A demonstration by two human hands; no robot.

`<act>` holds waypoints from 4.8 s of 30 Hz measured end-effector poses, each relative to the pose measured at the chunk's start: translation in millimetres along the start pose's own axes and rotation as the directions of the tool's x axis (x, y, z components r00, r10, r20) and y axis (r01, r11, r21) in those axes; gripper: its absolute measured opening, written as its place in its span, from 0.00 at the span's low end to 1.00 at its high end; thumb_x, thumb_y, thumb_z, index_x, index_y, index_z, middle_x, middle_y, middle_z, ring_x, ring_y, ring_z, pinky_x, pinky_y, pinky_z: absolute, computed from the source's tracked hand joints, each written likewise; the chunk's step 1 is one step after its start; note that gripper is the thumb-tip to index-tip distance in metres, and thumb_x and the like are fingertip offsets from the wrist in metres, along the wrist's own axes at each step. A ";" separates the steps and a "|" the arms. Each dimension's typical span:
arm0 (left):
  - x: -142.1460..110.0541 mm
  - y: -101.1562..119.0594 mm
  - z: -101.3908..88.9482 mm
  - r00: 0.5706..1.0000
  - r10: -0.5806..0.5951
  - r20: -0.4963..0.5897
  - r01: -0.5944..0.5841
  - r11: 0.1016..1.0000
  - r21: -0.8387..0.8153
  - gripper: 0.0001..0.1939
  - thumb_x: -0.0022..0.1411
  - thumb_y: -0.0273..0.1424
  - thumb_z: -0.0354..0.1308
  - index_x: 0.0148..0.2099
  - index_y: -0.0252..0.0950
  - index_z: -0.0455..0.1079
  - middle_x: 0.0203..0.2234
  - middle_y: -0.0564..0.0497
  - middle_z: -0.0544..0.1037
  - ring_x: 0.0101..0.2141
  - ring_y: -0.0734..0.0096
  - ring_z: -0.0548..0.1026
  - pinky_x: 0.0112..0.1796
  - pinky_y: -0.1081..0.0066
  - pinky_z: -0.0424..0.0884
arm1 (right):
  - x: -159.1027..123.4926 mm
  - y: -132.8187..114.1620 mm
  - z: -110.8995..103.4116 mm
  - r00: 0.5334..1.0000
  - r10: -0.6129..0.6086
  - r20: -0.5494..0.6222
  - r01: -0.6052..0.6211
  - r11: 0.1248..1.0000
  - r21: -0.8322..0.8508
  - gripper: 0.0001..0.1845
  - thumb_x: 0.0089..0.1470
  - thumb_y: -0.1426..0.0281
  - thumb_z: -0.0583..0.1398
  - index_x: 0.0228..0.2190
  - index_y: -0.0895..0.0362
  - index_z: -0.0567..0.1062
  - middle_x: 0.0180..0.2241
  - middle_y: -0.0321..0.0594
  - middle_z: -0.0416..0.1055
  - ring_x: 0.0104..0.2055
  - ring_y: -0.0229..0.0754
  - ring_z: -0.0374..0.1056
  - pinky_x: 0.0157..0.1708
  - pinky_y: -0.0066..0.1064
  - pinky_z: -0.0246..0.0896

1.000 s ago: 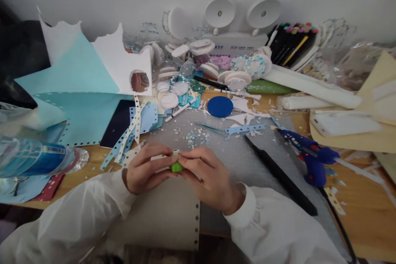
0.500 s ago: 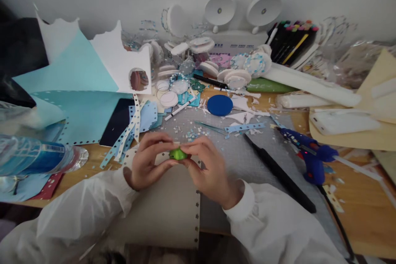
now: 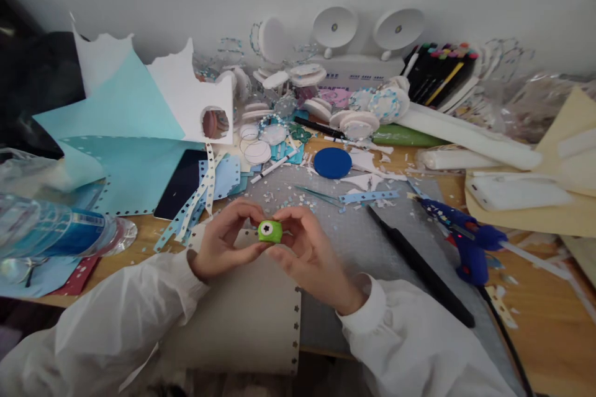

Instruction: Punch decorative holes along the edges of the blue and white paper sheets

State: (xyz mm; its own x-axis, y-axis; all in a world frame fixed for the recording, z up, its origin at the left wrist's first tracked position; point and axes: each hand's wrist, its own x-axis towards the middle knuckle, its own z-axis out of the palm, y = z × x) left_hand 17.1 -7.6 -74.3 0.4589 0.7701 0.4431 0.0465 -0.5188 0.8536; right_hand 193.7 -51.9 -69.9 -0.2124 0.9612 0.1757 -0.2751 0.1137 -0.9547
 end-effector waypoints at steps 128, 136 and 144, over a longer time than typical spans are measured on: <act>39.3 43.5 -2.1 0.816 -0.235 0.529 -0.237 0.698 0.676 0.28 0.56 0.55 0.55 0.38 0.31 0.70 0.32 0.45 0.77 0.34 0.58 0.74 0.38 0.61 0.64 | 1.3 -5.8 -24.1 0.993 0.050 0.106 0.027 0.786 -0.618 0.11 0.47 0.74 0.60 0.36 0.58 0.73 0.36 0.44 0.73 0.39 0.47 0.68 0.38 0.36 0.63; 39.1 23.5 2.0 0.809 -0.151 0.568 -0.286 0.743 0.605 0.25 0.58 0.52 0.55 0.36 0.32 0.69 0.30 0.45 0.77 0.32 0.61 0.74 0.34 0.65 0.65 | 1.6 -0.1 -25.3 0.994 -0.020 0.109 0.087 0.750 -0.656 0.11 0.46 0.77 0.57 0.34 0.58 0.73 0.34 0.45 0.73 0.38 0.46 0.69 0.38 0.36 0.63; 42.3 28.0 0.1 0.787 -0.380 0.486 -0.180 0.612 0.770 0.33 0.59 0.59 0.44 0.46 0.33 0.64 0.29 0.44 0.79 0.31 0.54 0.79 0.30 0.65 0.68 | 10.7 -2.2 -33.9 0.996 0.045 0.076 0.014 0.771 -0.637 0.12 0.50 0.71 0.60 0.39 0.58 0.73 0.39 0.46 0.73 0.42 0.48 0.69 0.41 0.38 0.65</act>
State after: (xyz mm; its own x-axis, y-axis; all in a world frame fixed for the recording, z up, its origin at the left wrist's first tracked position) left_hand 37.9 10.4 -31.6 0.7747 0.6228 -0.1092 0.6292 -0.7419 0.2317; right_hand 223.8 -33.3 -74.1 -0.2953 0.9435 0.1503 0.3822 0.2608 -0.8865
